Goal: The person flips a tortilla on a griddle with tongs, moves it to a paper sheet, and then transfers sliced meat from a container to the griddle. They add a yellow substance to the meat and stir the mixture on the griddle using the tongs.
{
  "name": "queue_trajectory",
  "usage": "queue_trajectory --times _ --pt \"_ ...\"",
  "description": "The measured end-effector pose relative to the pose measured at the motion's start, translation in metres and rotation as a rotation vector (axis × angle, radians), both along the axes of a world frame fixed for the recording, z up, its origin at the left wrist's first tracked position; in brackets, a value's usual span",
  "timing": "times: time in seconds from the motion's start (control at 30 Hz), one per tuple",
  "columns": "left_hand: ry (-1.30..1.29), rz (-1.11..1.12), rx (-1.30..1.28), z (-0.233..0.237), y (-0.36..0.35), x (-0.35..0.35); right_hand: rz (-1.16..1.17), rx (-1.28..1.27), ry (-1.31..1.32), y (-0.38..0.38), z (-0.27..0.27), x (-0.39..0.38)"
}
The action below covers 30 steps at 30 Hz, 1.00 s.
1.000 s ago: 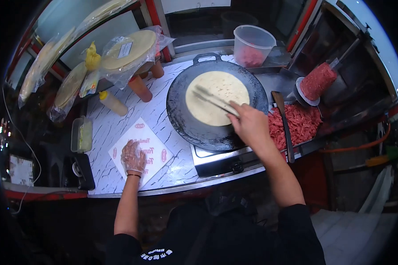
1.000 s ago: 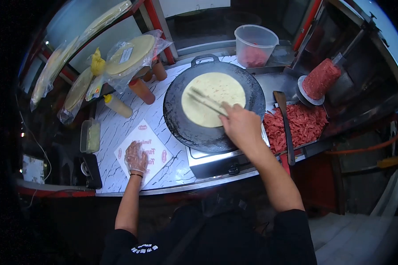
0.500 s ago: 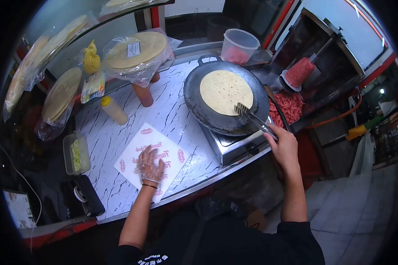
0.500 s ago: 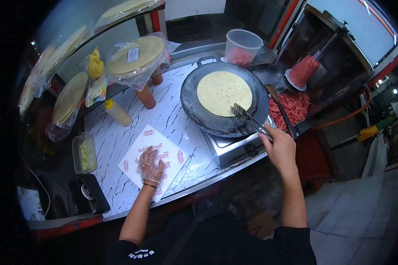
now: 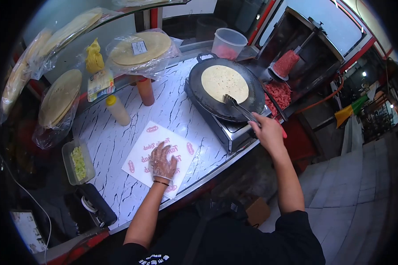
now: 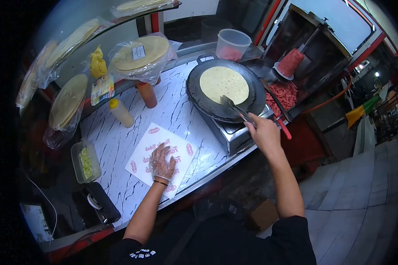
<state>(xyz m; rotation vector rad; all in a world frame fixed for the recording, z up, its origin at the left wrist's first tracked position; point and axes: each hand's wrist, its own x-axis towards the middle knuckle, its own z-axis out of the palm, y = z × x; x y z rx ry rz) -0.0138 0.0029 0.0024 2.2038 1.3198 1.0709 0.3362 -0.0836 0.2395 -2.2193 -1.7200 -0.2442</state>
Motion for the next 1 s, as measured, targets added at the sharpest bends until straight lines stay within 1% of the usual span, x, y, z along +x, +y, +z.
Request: queue_trajectory --times 0.03,0.2,0.27,0.3,0.33,0.4,0.47,0.5,0.53,0.6,0.67,0.73,0.77,0.8,0.83,0.87,0.9,0.93,0.97,1.0 --pt "-0.004 -0.006 0.002 -0.001 0.001 0.0 -0.049 -0.054 -0.038 0.001 -0.002 -0.008" --pt "-0.008 -0.016 0.012 -0.002 0.001 0.0 -0.063 -0.048 -0.085 0.003 0.0 -0.011" --pt "-0.016 -0.019 0.02 -0.001 0.001 -0.001 -0.002 0.096 -0.105 0.0 0.002 0.002" --pt "-0.016 -0.012 0.022 0.0 0.001 -0.001 0.025 0.141 -0.136 -0.005 0.013 0.004" --pt "-0.024 -0.02 0.024 0.0 0.001 -0.001 0.009 0.138 -0.132 -0.012 0.023 0.006" --pt "-0.034 -0.016 0.026 0.001 0.0 -0.001 0.018 0.144 -0.225 -0.027 0.037 0.017" --pt "-0.034 -0.025 0.006 0.004 0.0 -0.002 0.038 0.095 -0.297 -0.038 0.041 0.028" --pt "-0.043 -0.024 0.0 0.001 0.001 -0.002 0.05 0.068 -0.293 -0.04 0.035 0.035" --pt "-0.043 -0.022 -0.003 0.001 0.001 -0.002 0.052 0.066 -0.293 -0.033 0.025 0.037" --pt "-0.046 -0.022 0.01 0.003 0.001 -0.001 0.135 0.157 -0.31 -0.011 0.004 0.038" --pt "-0.064 -0.02 0.008 0.008 0.002 0.0 0.178 0.222 -0.357 0.029 -0.016 0.031" --pt "-0.08 -0.006 -0.001 0.008 -0.001 -0.002 0.23 0.15 -0.365 0.064 -0.014 0.014" --pt "-0.104 -0.008 -0.007 0.007 0.001 -0.003 0.242 0.148 -0.369 0.065 -0.005 0.011" --pt "-0.128 -0.005 -0.015 0.004 0.003 -0.005 0.246 0.126 -0.36 0.065 0.017 0.0" --pt "-0.19 -0.029 -0.047 -0.002 0.007 -0.008 0.257 0.104 -0.352 0.065 0.047 -0.014" --pt "-0.197 -0.002 -0.05 -0.005 0.014 -0.014 0.286 0.089 -0.334 0.051 0.095 -0.043" --pt "-0.39 -0.038 -0.32 -0.007 0.019 -0.021 0.261 0.086 -0.265 0.039 0.124 -0.053" --pt "-0.587 -0.075 -0.588 -0.011 0.023 -0.028 0.232 0.037 -0.117 0.028 0.151 -0.063" --pt "-0.811 -0.142 -0.587 -0.028 0.029 -0.032 0.239 -0.011 0.032 0.018 0.173 -0.075" --pt "-0.813 -0.112 -0.588 -0.021 0.032 -0.041 0.322 0.025 0.025 0.014 0.175 -0.071"
